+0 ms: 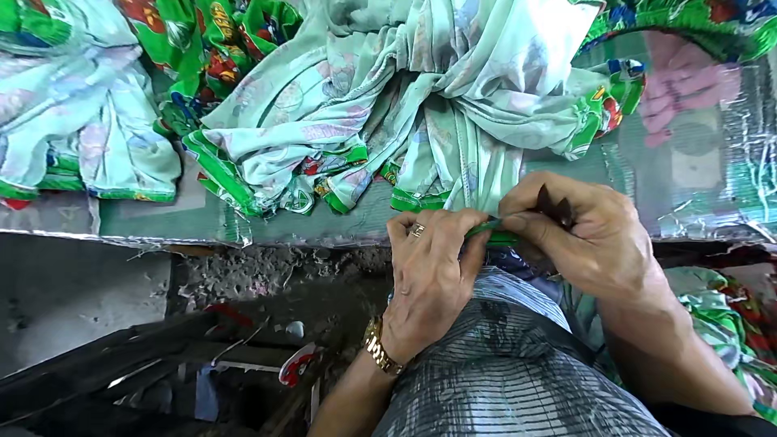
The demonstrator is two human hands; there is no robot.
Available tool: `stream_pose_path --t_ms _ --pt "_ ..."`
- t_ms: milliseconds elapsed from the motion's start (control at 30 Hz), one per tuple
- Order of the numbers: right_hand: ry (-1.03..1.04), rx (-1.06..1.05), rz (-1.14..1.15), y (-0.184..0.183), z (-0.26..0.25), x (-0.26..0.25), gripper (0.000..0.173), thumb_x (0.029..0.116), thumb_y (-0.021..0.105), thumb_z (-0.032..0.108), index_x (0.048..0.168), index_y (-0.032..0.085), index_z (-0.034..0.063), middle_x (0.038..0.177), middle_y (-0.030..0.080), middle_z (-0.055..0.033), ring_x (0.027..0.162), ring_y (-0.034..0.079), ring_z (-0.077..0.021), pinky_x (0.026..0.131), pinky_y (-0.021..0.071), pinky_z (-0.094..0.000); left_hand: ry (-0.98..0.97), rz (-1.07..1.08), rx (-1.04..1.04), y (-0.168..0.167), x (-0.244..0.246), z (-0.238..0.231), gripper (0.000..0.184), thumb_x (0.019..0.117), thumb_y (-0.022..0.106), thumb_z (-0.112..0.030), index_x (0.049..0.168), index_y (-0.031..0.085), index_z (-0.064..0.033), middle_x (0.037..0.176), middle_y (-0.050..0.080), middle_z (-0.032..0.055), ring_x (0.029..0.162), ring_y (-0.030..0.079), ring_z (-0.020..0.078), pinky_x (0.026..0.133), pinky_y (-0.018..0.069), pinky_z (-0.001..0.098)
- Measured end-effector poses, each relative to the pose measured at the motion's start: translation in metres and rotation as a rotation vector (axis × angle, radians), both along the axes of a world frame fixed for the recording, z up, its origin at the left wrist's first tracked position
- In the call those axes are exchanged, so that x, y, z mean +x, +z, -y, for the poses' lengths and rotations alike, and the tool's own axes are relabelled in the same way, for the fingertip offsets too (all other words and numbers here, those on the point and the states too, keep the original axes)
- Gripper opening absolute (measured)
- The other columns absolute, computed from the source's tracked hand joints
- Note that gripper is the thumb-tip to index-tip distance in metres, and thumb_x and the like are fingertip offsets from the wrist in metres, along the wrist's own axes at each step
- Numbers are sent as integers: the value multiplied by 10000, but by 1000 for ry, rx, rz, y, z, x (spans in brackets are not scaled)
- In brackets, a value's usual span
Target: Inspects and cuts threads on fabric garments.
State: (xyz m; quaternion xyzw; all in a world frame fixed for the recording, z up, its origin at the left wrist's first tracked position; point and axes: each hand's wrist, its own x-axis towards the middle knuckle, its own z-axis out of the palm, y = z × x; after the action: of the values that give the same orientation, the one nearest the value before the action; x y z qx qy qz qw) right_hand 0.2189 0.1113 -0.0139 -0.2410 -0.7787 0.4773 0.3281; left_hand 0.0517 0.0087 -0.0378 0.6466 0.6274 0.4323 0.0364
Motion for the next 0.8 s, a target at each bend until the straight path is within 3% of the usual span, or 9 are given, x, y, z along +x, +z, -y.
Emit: stream_pose_path --t_ms 133,200,333,433,533,667,800 --pt "-5 -102 -99 0 -3 5 82 1018 574 161 987 634 114 768 595 74 535 507 24 442 441 -122 -12 -7 4 -2 -3 0 106 967 686 -132 1066 674 -97 942 693 11 905 612 105 957 392 394" --pt "43 -68 -131 0 -2 9 103 1026 579 175 966 634 112 793 591 71 574 518 28 473 450 -119 -29 -36 6 -3 -5 2 56 965 669 -120 1007 704 -123 936 694 3 929 609 118 954 383 403" --pt "95 132 2 1 9 18 83 982 641 187 979 628 106 883 606 60 761 575 42 630 496 -95 -43 -135 0 -6 -10 14 64 968 645 -153 961 704 -173 990 655 10 1053 581 156 992 360 415" --pt "1 364 209 6 18 23 297 980 629 366 1142 605 119 941 636 45 801 582 30 638 464 -124 -65 -235 45 -16 -15 27 34 967 631 -185 974 663 -180 1031 656 13 1095 583 162 1077 322 448" --pt "-54 457 263 12 18 26 277 964 625 301 1157 621 103 966 658 9 797 599 -16 608 454 -170 -60 -181 122 -16 -14 35 83 987 572 -256 1021 617 -195 1035 634 -23 1063 582 109 1098 324 422" --pt "-72 362 181 17 14 23 249 971 650 272 1155 602 111 1009 651 46 888 598 52 724 486 -92 45 -139 130 6 -4 26 136 1015 524 -266 971 620 -180 938 603 -24 971 557 94 1013 352 359" --pt "-79 281 177 15 10 16 256 962 657 282 1154 621 115 920 658 86 791 598 83 664 496 -83 99 -267 -67 22 0 1 227 957 600 -333 938 709 -135 881 654 34 881 584 185 865 357 425"
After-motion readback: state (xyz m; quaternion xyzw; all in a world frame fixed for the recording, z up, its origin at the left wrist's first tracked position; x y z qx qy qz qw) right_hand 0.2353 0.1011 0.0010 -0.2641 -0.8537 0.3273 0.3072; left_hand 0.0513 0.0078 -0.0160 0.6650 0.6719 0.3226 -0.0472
